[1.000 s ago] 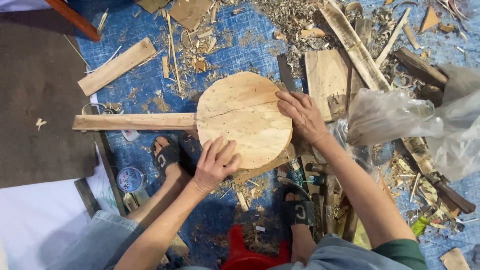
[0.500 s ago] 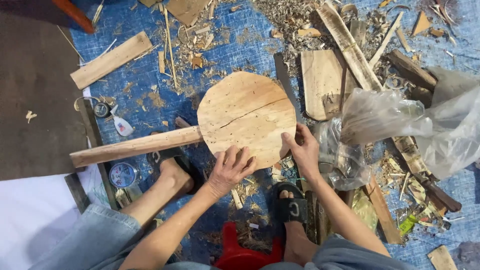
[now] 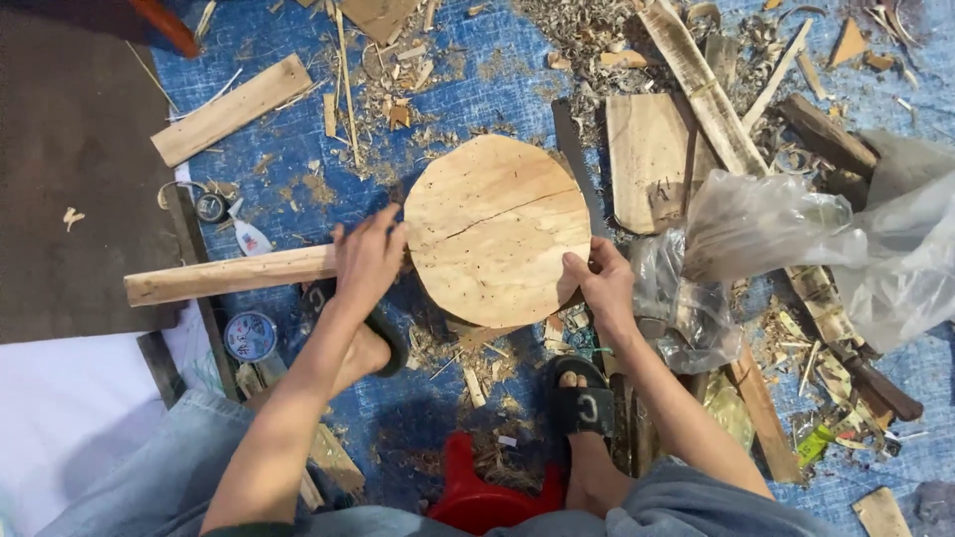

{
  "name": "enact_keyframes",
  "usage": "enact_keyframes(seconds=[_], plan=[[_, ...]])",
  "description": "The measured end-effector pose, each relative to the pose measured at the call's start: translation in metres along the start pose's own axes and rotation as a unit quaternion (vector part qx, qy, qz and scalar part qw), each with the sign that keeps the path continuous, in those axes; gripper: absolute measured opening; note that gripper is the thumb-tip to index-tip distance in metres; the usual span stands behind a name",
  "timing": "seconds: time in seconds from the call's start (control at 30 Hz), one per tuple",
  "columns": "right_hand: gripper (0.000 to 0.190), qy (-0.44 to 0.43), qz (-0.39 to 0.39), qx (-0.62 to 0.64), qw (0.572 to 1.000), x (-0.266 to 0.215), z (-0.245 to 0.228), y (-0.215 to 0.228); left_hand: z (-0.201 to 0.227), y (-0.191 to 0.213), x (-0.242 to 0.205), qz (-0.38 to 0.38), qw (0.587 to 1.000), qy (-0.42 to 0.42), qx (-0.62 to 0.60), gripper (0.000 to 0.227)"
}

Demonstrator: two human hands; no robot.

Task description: Hammering wooden components onto the body of a stringed instrument during assembly or repair.

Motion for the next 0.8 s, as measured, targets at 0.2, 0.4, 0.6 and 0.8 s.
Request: enact_keyframes(seconds=[0.2, 0.4, 0.6, 0.8], plan=[[0.027, -0.021, -0.007, 0.049, 0.999, 0.017, 0.049, 0.003, -0.025, -0.040, 0.023, -0.006, 0.998, 0.049, -0.044, 0.037], [0.024, -0.028, 0.006, 0.068, 0.997, 0.011, 0.035, 0.003, -0.035, -0.053, 0.036, -0.043, 0.993, 0.107, -0.003, 0.038], [0.026, -0.024, 0.003, 0.061, 0.998, 0.007, 0.038, 0.005, -0.009, -0.023, 0.025, -0.098, 0.985, 0.140, -0.018, 0.031], [0.028, -0.022, 0.006, 0.061, 0.998, 0.004, 0.035, 0.004, -0.011, -0.024, 0.033, -0.104, 0.986, 0.127, -0.019, 0.033]])
Point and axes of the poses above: each hand's wrist, its own x-axis towards the middle knuckle, its own y-axis out of the back of the hand, z = x × y, the point moved 6 cm from there along x, towards the middle knuckle, and after that the axes turned 14 degrees about y, right-handed, at the moved point
